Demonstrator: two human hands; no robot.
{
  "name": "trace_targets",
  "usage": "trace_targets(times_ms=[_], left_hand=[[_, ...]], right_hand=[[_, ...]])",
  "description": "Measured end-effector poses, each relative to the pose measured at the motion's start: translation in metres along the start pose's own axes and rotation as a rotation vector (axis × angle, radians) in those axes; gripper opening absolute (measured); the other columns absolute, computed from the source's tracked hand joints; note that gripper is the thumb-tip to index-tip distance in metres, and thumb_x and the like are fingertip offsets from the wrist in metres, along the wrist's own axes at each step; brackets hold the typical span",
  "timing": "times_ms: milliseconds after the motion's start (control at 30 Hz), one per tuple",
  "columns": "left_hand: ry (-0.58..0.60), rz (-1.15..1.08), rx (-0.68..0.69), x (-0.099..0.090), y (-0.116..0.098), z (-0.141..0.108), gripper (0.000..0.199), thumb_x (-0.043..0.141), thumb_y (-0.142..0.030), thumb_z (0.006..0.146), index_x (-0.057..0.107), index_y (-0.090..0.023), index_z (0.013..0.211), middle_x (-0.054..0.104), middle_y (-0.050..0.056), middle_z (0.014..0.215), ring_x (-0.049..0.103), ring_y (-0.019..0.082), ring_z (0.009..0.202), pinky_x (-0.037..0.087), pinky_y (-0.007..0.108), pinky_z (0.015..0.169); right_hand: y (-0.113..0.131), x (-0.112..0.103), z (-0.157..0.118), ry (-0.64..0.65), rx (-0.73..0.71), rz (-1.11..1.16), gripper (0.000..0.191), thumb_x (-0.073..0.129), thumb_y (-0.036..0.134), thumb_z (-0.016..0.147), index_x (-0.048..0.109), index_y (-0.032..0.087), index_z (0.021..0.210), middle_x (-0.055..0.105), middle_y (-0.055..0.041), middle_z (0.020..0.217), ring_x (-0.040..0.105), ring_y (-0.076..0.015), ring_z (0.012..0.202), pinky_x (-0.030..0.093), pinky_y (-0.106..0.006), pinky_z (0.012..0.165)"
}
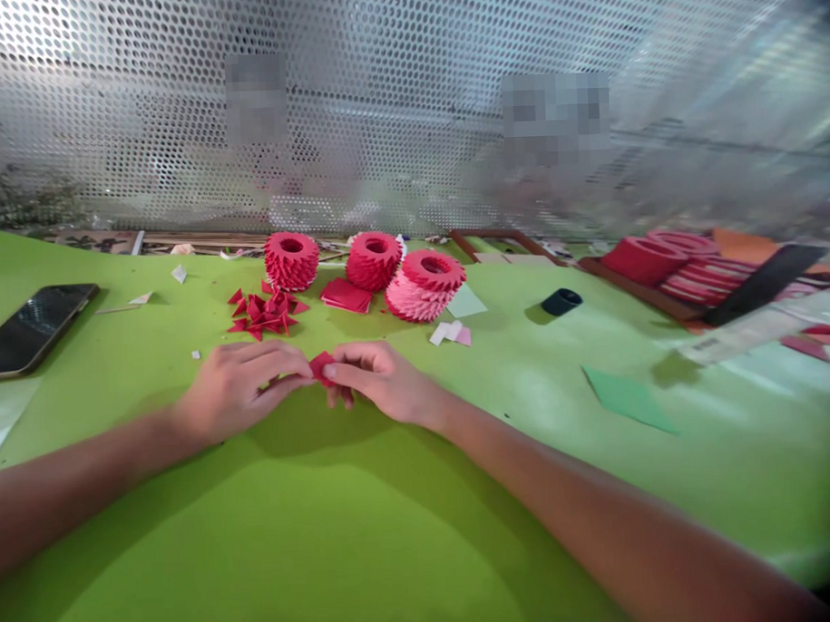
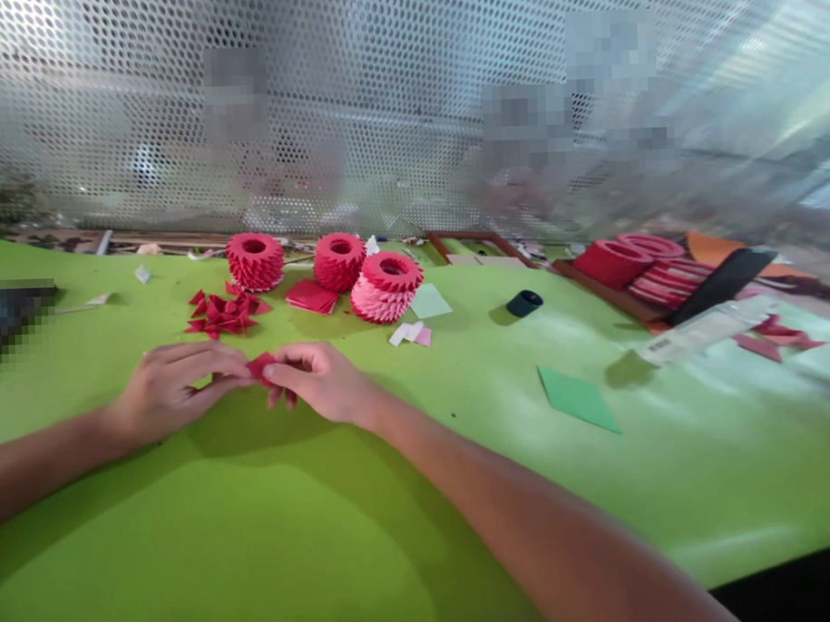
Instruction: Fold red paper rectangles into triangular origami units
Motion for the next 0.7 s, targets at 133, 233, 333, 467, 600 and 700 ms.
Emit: trace_targets(times_ms=[133, 233, 333, 467, 600, 700], left_hand=[[0.003, -0.168, -0.199, 0.000, 0.004, 0.004, 0.013, 0.065, -0.025, 0.092, 0.073, -0.015, 0.090, 0.078, 0.003, 0.086, 0.073, 0.014, 0.074, 0.059, 0.023, 0.070], [0.040, -0.248, -0.372, 0.001, 0.007, 0.005, 0.015, 0.067, -0.029, 0.091, 0.075, -0.016, 0.088, 0.079, 0.005, 0.091, 0.074, 0.017, 0.080, 0.060, 0.028, 0.075], [0.055, -0.268, -0.462, 0.001, 0.010, 0.005, 0.020, 0.066, -0.035, 0.090, 0.076, -0.018, 0.086, 0.079, 0.005, 0.090, 0.073, 0.019, 0.078, 0.059, 0.030, 0.073], [0.065, -0.237, -0.520, 0.002, 0.013, 0.003, 0.023, 0.067, -0.039, 0.088, 0.077, -0.019, 0.084, 0.079, 0.004, 0.085, 0.070, 0.017, 0.067, 0.054, 0.026, 0.059], [0.065, -0.298, -0.522, 0.004, 0.013, 0.002, 0.020, 0.068, -0.038, 0.088, 0.078, -0.020, 0.086, 0.078, 0.002, 0.082, 0.068, 0.015, 0.064, 0.053, 0.024, 0.056], [0.062, -0.363, -0.562, 0.006, 0.014, 0.001, 0.015, 0.069, -0.032, 0.086, 0.076, -0.019, 0.088, 0.078, 0.003, 0.085, 0.068, 0.015, 0.066, 0.055, 0.025, 0.060]], right_hand=[[0.004, -0.002, -0.003, -0.026, -0.040, -0.150, 0.029, 0.058, 0.042, 0.093, 0.068, 0.015, 0.092, 0.070, -0.0048, 0.079, 0.059, -0.0113, 0.061, 0.046, -0.024, 0.056], [0.009, -0.003, -0.004, -0.053, -0.086, -0.323, 0.033, 0.052, 0.043, 0.097, 0.068, 0.015, 0.091, 0.070, -0.0062, 0.082, 0.057, -0.0117, 0.060, 0.042, -0.024, 0.053], [0.012, -0.004, -0.005, -0.081, -0.119, -0.466, 0.033, 0.050, 0.042, 0.098, 0.068, 0.015, 0.090, 0.069, -0.0058, 0.081, 0.056, -0.0118, 0.059, 0.040, -0.024, 0.053], [0.015, -0.003, -0.005, -0.079, -0.159, -0.541, 0.030, 0.051, 0.037, 0.098, 0.068, 0.016, 0.087, 0.067, -0.0040, 0.076, 0.054, -0.0115, 0.059, 0.036, -0.023, 0.053], [0.017, -0.001, -0.005, -0.089, -0.185, -0.578, 0.026, 0.057, 0.037, 0.094, 0.066, 0.015, 0.082, 0.064, -0.0019, 0.071, 0.052, -0.0113, 0.059, 0.034, -0.023, 0.053], [0.016, -0.001, -0.005, -0.123, -0.188, -0.581, 0.025, 0.059, 0.038, 0.092, 0.068, 0.016, 0.085, 0.066, -0.0020, 0.073, 0.053, -0.0118, 0.061, 0.036, -0.024, 0.055]])
Point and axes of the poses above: each hand's wrist, its own z-axis towards the middle knuckle, its own x-axis out of the palm, y = z × x, the point moved 4 cm from there along z, towards the middle knuckle
